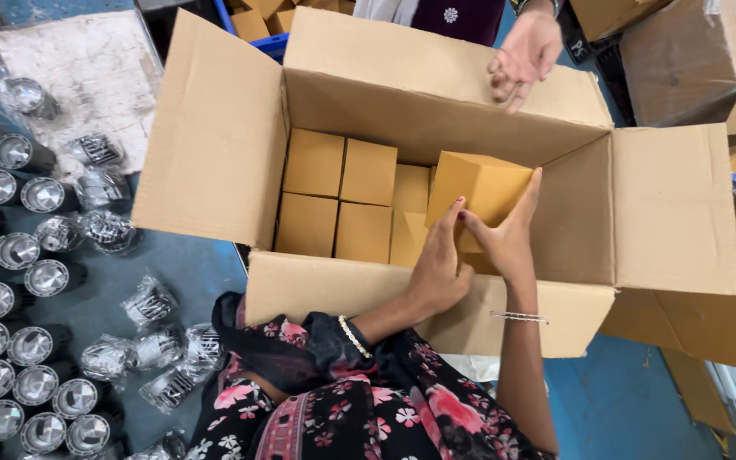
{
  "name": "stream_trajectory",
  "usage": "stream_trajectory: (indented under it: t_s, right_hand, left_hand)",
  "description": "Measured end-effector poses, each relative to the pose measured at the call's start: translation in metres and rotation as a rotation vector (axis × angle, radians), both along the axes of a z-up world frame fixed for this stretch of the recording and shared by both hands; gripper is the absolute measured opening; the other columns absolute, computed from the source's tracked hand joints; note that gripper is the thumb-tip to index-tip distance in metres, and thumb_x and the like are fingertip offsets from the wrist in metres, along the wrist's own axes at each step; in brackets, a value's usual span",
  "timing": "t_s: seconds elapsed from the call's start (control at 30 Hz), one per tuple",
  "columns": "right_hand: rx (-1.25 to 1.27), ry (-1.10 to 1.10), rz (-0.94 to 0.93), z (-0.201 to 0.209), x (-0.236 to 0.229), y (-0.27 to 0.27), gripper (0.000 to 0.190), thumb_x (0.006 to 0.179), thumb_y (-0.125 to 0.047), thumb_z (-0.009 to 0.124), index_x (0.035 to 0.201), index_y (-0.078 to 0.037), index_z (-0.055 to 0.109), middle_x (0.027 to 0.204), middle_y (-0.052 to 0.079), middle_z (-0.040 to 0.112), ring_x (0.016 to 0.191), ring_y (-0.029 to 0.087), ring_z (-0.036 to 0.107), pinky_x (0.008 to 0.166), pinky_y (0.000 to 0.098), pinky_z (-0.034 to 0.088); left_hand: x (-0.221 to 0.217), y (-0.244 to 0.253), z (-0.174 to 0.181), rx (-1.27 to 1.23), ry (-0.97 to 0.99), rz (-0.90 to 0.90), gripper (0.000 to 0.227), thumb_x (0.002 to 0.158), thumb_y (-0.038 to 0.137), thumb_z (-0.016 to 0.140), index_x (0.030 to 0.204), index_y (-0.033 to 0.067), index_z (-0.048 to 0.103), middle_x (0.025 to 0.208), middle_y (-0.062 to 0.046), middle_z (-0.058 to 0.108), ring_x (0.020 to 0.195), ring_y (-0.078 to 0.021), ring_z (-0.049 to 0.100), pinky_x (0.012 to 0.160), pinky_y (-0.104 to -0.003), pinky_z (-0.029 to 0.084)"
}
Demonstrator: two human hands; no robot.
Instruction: The person places small cardboard boxes into a larger cardboard box, arranging them in neat rows. A coworker assists by handing over additional small boxes. The person continues filling the large box until it is full, then closes the flaps.
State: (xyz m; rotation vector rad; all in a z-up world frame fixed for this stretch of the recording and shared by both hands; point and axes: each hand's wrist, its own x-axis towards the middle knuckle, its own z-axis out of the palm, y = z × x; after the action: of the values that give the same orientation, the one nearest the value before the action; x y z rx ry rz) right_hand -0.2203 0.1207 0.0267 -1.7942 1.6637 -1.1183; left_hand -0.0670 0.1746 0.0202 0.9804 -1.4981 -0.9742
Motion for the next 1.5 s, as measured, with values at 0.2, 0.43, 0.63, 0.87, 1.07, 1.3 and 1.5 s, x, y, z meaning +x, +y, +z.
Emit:
stream_trajectory:
  t_s: [0.2, 0.43, 0.63, 0.87, 1.07, 1.3, 1.5]
  right_hand:
    - [0.166, -0.402, -0.046, -0.02, -0.04, -0.049, 0.099, 0.084, -0.008, 0.072, 0.164, -0.009, 0.014, 0.16, 0.021, 0.034, 0.138, 0.032, 0.052, 0.111, 0.0418, 0.052]
    - [0.448, -0.346, 0.289, -0.094, -0.071, -0.152, 0.084, 0.089, -0.003, 0.068, 0.159, -0.013, 0.022, 0.155, 0.019, 0.038, 0.135, 0.029, 0.051, 0.106, 0.0379, 0.052]
    - [0.551, -0.624, 0.264, -0.194, -0.052, -0.174, 0.079, 0.083, -0.005, 0.068, 0.151, -0.014, 0.028, 0.138, 0.014, 0.045, 0.123, 0.025, 0.05, 0.106, 0.0438, 0.046]
    - [0.712, -0.548, 0.335, -0.205, -0.066, -0.173, 0.091, 0.085, -0.02, 0.074, 0.159, -0.011, 0.021, 0.138, 0.015, 0.057, 0.126, 0.023, 0.056, 0.11, 0.0402, 0.043]
    - [0.972, -0.345, 0.475, -0.204, -0.052, -0.154, 0.076, 0.084, -0.041, 0.08, 0.139, 0.008, 0.061, 0.138, 0.013, 0.068, 0.135, 0.025, 0.058, 0.115, 0.0392, 0.042]
    - [1.1, 0.028, 0.328, -0.199, -0.047, -0.138, 0.083, 0.091, -0.07, 0.058, 0.145, -0.006, 0.053, 0.142, 0.009, 0.056, 0.128, 0.02, 0.053, 0.108, 0.0387, 0.044]
    - [0.978, 0.235, 0.314, -0.217, -0.03, -0.137, 0.073, 0.093, -0.075, 0.055, 0.102, -0.003, 0.062, 0.093, 0.013, 0.062, 0.086, 0.029, 0.061, 0.084, 0.0501, 0.05]
  left_hand:
    - [-0.003, 0.004, 0.0, -0.049, -0.129, -0.051, 0.075, 0.08, 0.01, 0.067, 0.149, 0.0029, 0.038, 0.144, -0.028, 0.046, 0.133, -0.0464, 0.048, 0.106, -0.049, 0.046]
    - [-0.007, 0.013, -0.017, -0.277, -0.487, -0.133, 0.024, 0.097, 0.03, 0.062, 0.095, 0.0062, 0.063, 0.088, -0.012, 0.065, 0.085, -0.0294, 0.066, 0.071, -0.042, 0.055]
    - [-0.019, 0.017, -0.028, -0.32, -0.615, -0.128, 0.029, 0.099, 0.034, 0.061, 0.09, 0.0064, 0.061, 0.086, -0.012, 0.064, 0.082, -0.0275, 0.066, 0.066, -0.041, 0.054]
    - [-0.019, 0.017, -0.032, -0.34, -0.612, -0.093, 0.028, 0.097, 0.035, 0.061, 0.089, 0.0076, 0.061, 0.084, -0.01, 0.065, 0.082, -0.0263, 0.066, 0.067, -0.04, 0.054]
    - [-0.021, 0.022, -0.034, -0.386, -0.655, -0.08, 0.029, 0.098, 0.034, 0.062, 0.089, 0.007, 0.061, 0.082, -0.01, 0.063, 0.08, -0.0257, 0.065, 0.066, -0.039, 0.053]
    - [-0.024, 0.023, -0.029, -0.403, -0.65, -0.084, 0.027, 0.097, 0.032, 0.063, 0.088, 0.0063, 0.061, 0.081, -0.009, 0.062, 0.08, -0.0251, 0.065, 0.063, -0.038, 0.052]
    - [-0.02, 0.024, -0.027, -0.419, -0.618, -0.078, 0.026, 0.098, 0.032, 0.062, 0.09, 0.0065, 0.061, 0.085, -0.01, 0.063, 0.084, -0.0255, 0.065, 0.067, -0.038, 0.053]
